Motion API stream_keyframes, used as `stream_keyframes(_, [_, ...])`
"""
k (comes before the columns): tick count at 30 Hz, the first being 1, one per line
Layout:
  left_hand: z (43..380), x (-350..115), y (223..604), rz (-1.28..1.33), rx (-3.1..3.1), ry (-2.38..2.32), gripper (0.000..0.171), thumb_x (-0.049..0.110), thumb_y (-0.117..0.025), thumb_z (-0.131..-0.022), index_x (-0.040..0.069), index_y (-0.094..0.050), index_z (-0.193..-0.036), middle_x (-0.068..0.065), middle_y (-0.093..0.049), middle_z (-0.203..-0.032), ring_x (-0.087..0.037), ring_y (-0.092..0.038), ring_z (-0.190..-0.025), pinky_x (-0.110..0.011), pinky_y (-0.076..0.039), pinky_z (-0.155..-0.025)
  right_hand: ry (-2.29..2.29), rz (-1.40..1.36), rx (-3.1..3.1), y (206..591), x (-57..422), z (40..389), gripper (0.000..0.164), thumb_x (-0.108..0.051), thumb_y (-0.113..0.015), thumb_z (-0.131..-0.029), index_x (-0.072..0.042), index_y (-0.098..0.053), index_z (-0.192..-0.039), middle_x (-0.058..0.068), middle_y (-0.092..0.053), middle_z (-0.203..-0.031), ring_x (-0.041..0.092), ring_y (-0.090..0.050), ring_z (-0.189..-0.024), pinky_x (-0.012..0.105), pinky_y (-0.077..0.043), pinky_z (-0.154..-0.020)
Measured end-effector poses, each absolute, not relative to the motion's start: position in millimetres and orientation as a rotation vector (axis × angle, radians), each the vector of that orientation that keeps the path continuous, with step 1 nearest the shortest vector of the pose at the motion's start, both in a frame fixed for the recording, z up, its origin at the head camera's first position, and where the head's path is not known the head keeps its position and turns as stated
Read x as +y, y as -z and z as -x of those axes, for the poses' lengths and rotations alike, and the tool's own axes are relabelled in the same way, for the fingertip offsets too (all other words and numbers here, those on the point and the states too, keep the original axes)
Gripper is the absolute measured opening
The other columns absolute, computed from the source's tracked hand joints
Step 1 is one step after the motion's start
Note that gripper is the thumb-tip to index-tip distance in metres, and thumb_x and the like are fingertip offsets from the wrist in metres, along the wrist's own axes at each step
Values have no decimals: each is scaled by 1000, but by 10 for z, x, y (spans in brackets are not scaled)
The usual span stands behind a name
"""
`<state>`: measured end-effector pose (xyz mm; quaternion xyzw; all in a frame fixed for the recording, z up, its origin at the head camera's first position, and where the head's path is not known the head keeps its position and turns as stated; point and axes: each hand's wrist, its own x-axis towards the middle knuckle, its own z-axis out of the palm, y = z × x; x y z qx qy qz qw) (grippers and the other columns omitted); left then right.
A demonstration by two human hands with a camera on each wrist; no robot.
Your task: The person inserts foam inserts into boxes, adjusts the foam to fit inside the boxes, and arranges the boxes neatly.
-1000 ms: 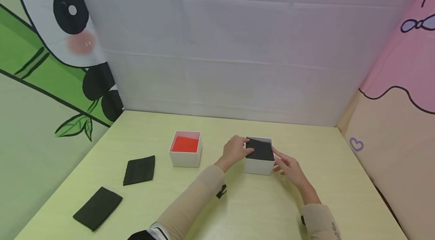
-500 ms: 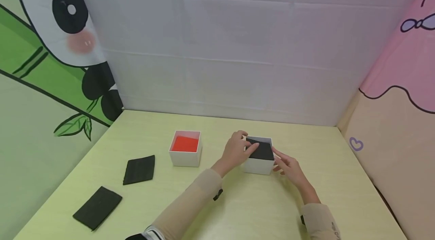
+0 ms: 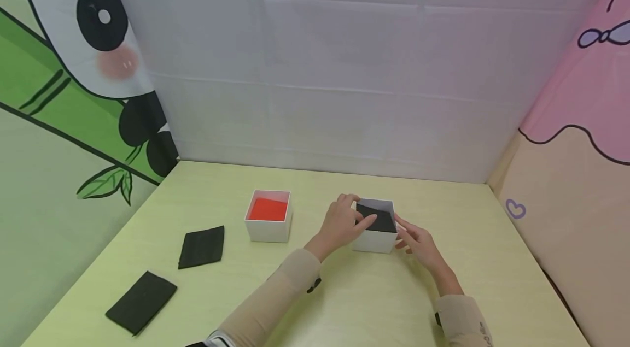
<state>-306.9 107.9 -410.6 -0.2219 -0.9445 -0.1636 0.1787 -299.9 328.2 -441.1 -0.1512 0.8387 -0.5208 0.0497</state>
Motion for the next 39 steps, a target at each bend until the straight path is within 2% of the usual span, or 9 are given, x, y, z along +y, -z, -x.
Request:
stream_keyframes(5, [3071, 1106, 4180, 633, -2746, 400, 56, 54, -38, -89, 21, -70, -58, -4, -54, -116, -18, -42, -109, -32, -39, -80, 1587, 455, 2552, 4407, 3277, 2997, 44, -17, -44, -95, 3, -33, -133, 23, -62, -89, 37, -61, -75, 39, -48, -59])
stream_keyframes(12, [3075, 1143, 4198, 661, -2743, 396, 54, 55, -39, -89, 21, -71, -60, -4, -54, -116, -18, -39, -111, -34, -37, -83, 1577, 476, 2575, 4413, 3285, 2996, 44, -19, -43, -96, 3, -35, -133, 21, -62, -88, 34, -62, -74, 38, -48, -59])
stream_keyframes(14, [3063, 1162, 4179, 703, -2726, 414, 52, 54, -39, -89, 22, -72, -65, -5, -53, -117, -18, -37, -113, -34, -35, -84, 1571, 482, 2581, 4418, 3287, 2996, 44, -20, -43, -96, 2, -35, -133, 20, -62, -87, 34, -62, -75, 38, -48, -59])
stream_keyframes(17, [3055, 1223, 4155, 780, -2742, 423, 46, 56, -38, -88, 29, -74, -81, -4, -49, -122, -17, -33, -116, -35, -33, -86, 1566, 493, 2585, 4416, 3290, 2992, 44, -20, -42, -96, 1, -36, -133, 21, -61, -90, 34, -62, -75, 38, -48, -60])
stream_keyframes(22, [3046, 1330, 4118, 835, -2831, 337, 43, 63, -34, -86, 40, -68, -99, -3, -40, -132, -18, -26, -123, -43, -28, -92, 1568, 513, 2586, 4425, 3293, 2996, 43, -21, -42, -96, 0, -36, -133, 20, -62, -95, 34, -61, -74, 38, -49, -59])
stream_keyframes(26, [3052, 1372, 4115, 776, -2895, 327, 46, 66, -33, -83, 41, -68, -98, -3, -36, -136, -24, -18, -129, -53, -21, -96, 1573, 533, 2578, 4444, 3295, 3010, 43, -20, -41, -96, 0, -35, -134, 14, -62, -92, 34, -61, -74, 38, -49, -59])
stream_keyframes(30, [3074, 1397, 4139, 723, -2944, 342, 49, 69, -33, -81, 39, -69, -96, -5, -32, -139, -27, -11, -132, -57, -16, -97, 1577, 540, 2576, 4445, 3295, 3017, 43, -20, -42, -96, 0, -35, -133, 12, -62, -92, 34, -61, -75, 38, -49, -59])
stream_keyframes(36, [3078, 1378, 4163, 709, -2935, 358, 55, 70, -33, -81, 33, -71, -93, -7, -31, -140, -27, -8, -133, -56, -15, -98, 1581, 524, 2580, 4435, 3299, 3012, 43, -20, -43, -96, 1, -36, -133, 12, -63, -94, 34, -61, -75, 38, -49, -59])
stream_keyframes(39, [3066, 1331, 4150, 709, -2856, 360, 53, 67, -35, -82, 29, -73, -81, -7, -35, -138, -27, -11, -132, -54, -17, -98, 1581, 516, 2580, 4427, 3304, 3007, 42, -19, -43, -96, 0, -36, -133, 14, -61, -92, 33, -62, -74, 38, -49, -59])
